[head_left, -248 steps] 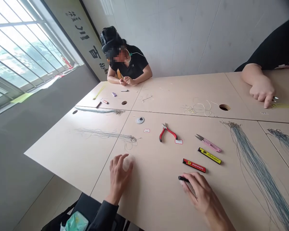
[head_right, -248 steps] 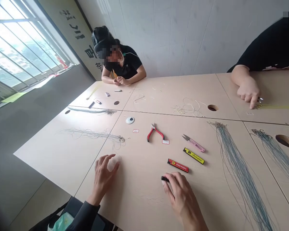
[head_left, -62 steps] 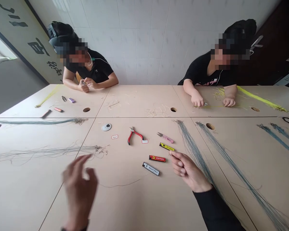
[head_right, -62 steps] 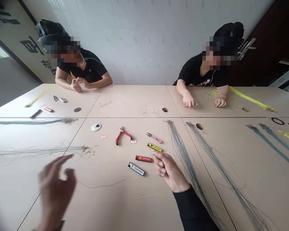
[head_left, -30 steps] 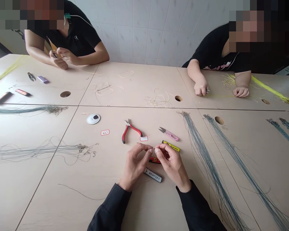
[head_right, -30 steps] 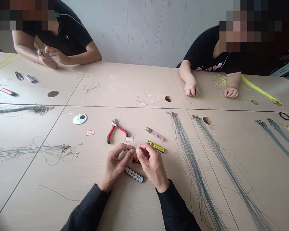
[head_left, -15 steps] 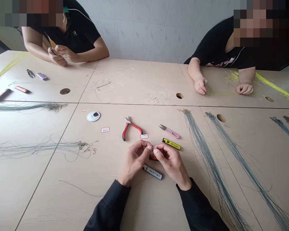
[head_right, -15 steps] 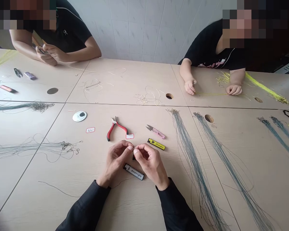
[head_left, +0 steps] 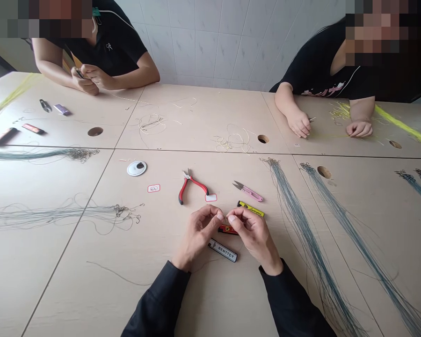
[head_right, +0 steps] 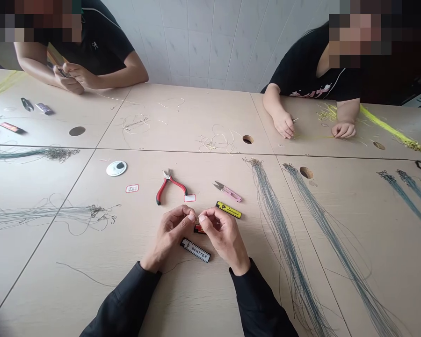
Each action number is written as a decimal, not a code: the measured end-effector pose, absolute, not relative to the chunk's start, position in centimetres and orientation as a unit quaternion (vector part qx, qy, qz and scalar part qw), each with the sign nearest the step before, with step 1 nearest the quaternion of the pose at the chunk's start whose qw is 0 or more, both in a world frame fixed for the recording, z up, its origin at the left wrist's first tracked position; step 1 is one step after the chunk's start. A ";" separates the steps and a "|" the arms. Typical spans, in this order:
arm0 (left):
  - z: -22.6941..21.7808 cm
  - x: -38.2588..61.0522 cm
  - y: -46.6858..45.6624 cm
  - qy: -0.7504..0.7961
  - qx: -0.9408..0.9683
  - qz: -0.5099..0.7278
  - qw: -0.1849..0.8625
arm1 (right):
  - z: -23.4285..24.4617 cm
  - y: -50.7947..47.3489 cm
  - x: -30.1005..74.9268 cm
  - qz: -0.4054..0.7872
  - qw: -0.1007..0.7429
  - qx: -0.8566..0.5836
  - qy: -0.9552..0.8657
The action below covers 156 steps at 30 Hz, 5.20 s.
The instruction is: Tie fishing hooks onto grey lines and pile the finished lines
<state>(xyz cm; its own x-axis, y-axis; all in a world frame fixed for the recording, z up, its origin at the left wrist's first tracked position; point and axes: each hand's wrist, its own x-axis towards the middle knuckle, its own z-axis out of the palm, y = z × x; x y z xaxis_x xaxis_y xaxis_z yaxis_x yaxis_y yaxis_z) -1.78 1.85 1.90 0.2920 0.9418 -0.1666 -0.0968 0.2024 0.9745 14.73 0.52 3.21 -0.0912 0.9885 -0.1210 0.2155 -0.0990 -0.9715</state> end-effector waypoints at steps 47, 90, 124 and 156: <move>0.9 -1.0 1.9 0.470 0.564 0.408 0.543 | 2.4 0.5 14.9 0.521 0.409 -0.553 -0.505; 0.4 -1.2 2.1 0.471 0.452 0.500 0.569 | 2.4 0.7 15.3 0.400 0.367 -0.611 -0.576; -0.8 -0.9 2.6 0.446 0.393 0.530 0.605 | 3.8 3.3 13.2 0.289 0.144 -0.662 -0.676; 0.2 -1.2 2.7 0.435 0.456 0.404 0.663 | 2.9 1.1 14.5 0.285 0.368 -0.552 -0.692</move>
<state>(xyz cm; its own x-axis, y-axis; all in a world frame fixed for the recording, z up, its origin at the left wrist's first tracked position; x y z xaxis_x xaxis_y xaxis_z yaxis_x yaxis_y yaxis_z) -1.20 2.70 0.23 0.2941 0.9327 -0.2089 -0.1393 0.2580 0.9560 14.50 1.06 2.91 -0.1198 0.9738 0.1935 0.5537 0.2273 -0.8011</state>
